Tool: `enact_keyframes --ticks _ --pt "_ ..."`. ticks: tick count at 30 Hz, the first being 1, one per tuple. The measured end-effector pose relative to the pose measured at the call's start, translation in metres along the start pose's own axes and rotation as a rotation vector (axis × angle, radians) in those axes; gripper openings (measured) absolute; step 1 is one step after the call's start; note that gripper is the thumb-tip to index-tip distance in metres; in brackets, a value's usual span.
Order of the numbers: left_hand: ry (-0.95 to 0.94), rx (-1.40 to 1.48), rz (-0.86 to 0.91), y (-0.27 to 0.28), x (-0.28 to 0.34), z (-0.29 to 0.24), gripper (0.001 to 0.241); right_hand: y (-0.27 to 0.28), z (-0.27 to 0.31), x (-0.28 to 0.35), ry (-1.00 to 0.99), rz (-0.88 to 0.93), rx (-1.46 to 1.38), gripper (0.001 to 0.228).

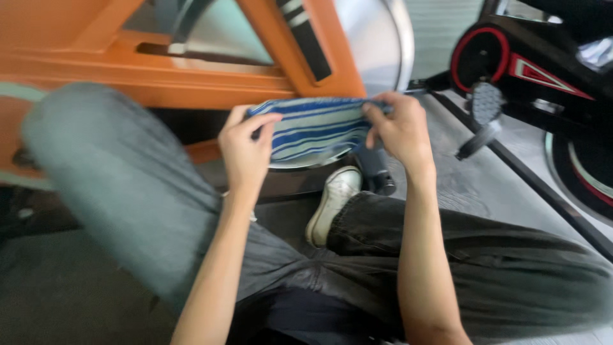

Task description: The person wipes the lower orange and silver parts of a stationary exercise bike using a blue and white striped cloth by hand while sitting on the floor.

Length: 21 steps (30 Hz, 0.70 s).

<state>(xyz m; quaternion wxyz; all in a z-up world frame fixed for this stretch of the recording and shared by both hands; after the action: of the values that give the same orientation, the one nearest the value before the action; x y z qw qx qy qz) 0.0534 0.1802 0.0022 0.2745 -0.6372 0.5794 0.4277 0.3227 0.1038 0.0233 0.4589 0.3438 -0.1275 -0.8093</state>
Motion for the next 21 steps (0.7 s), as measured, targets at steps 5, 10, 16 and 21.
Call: enact_keyframes --ticks 5,10,16,21 --pt "0.037 -0.37 -0.098 -0.003 0.008 0.007 0.018 -0.044 0.018 0.006 0.342 -0.279 -0.406 0.026" --pt "-0.066 -0.556 -0.135 -0.014 0.014 0.0 0.018 -0.055 0.024 0.014 0.446 -0.401 -0.488 0.02" --pt "0.066 -0.352 0.039 -0.042 0.031 0.002 0.036 -0.06 0.041 0.026 0.725 -0.45 -0.189 0.019" --pt "-0.16 -0.213 -0.054 -0.041 0.034 -0.033 0.064 -0.053 0.015 0.027 0.66 -0.685 -0.095 0.027"
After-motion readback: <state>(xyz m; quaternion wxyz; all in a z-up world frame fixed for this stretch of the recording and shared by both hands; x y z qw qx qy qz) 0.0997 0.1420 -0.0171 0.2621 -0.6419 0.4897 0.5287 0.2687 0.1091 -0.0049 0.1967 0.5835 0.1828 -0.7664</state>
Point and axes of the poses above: each hand's wrist, its own x-axis away from the middle knuckle, its own y-axis out of the back of the hand, z = x × y, the point moved 7 cm from there along -x, towards the middle knuckle, and after that the axes turned 4 degrees about y, right-handed, at the moved point
